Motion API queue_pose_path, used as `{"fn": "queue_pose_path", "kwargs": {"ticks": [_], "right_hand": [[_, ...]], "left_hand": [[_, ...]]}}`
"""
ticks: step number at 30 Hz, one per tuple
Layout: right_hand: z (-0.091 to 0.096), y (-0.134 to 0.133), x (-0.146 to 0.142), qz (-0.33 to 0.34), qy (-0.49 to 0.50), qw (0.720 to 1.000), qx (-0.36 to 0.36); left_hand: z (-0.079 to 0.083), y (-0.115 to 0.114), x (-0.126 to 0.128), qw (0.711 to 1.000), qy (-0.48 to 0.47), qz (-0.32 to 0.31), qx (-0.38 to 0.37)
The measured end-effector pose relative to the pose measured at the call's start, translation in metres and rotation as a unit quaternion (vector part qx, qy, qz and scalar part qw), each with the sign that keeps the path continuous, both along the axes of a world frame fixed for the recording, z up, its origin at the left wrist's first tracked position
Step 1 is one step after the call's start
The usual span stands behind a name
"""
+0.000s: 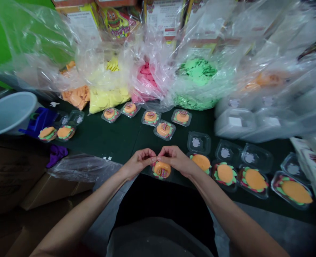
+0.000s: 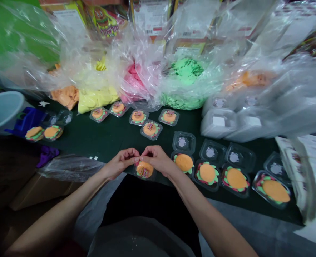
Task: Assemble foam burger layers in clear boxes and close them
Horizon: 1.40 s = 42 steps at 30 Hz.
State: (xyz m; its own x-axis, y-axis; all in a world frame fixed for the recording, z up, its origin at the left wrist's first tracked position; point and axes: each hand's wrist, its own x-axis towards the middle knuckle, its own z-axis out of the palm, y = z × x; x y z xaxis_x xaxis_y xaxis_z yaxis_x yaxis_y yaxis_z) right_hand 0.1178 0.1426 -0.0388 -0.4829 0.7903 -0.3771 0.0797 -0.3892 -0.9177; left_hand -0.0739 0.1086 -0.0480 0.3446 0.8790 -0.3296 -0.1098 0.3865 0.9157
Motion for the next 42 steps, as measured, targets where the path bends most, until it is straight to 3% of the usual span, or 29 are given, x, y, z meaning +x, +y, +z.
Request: {"fn": "queue_pose_path", "kwargs": {"ticks": [3,6,9,16,23,25,29,36,42], "right_hand": [[0.000,-0.001,-0.003,-0.044,0.015,0.999,0.020],[0.000,-0.013,-0.005,-0.112,0.064,0.992,0.018],[-0.004,-0.032,-0.004,-0.105,0.139,0.984,-0.018],[-0.008,-0.057,0.000,-0.113,0.144,0.983,0.024],[0.000,-0.060,0.006,-0.088,0.113,0.988,0.059],[0.001,-0.059,0.008,-0.085,0.104,0.989,0.059],[0.001,-0.056,0.009,-0.084,0.102,0.991,0.028],[0.001,-0.061,0.008,-0.094,0.105,0.990,-0.002],[0.002,-0.064,0.007,-0.096,0.091,0.991,-0.003]], "left_hand": [[0.003,0.001,-0.005,0.999,0.007,0.043,0.009],[0.014,-0.007,-0.006,0.990,0.044,0.112,0.068],[0.027,-0.021,-0.001,0.978,0.078,0.150,0.122],[0.033,-0.047,0.005,0.963,0.107,0.134,0.207],[0.039,-0.051,0.002,0.939,0.195,0.106,0.262],[0.041,-0.048,0.001,0.943,0.197,0.101,0.249],[0.037,-0.041,-0.001,0.975,0.116,0.111,0.156],[0.033,-0.040,-0.003,0.961,0.173,0.113,0.186],[0.030,-0.034,-0.008,0.988,0.088,0.080,0.098]]}}
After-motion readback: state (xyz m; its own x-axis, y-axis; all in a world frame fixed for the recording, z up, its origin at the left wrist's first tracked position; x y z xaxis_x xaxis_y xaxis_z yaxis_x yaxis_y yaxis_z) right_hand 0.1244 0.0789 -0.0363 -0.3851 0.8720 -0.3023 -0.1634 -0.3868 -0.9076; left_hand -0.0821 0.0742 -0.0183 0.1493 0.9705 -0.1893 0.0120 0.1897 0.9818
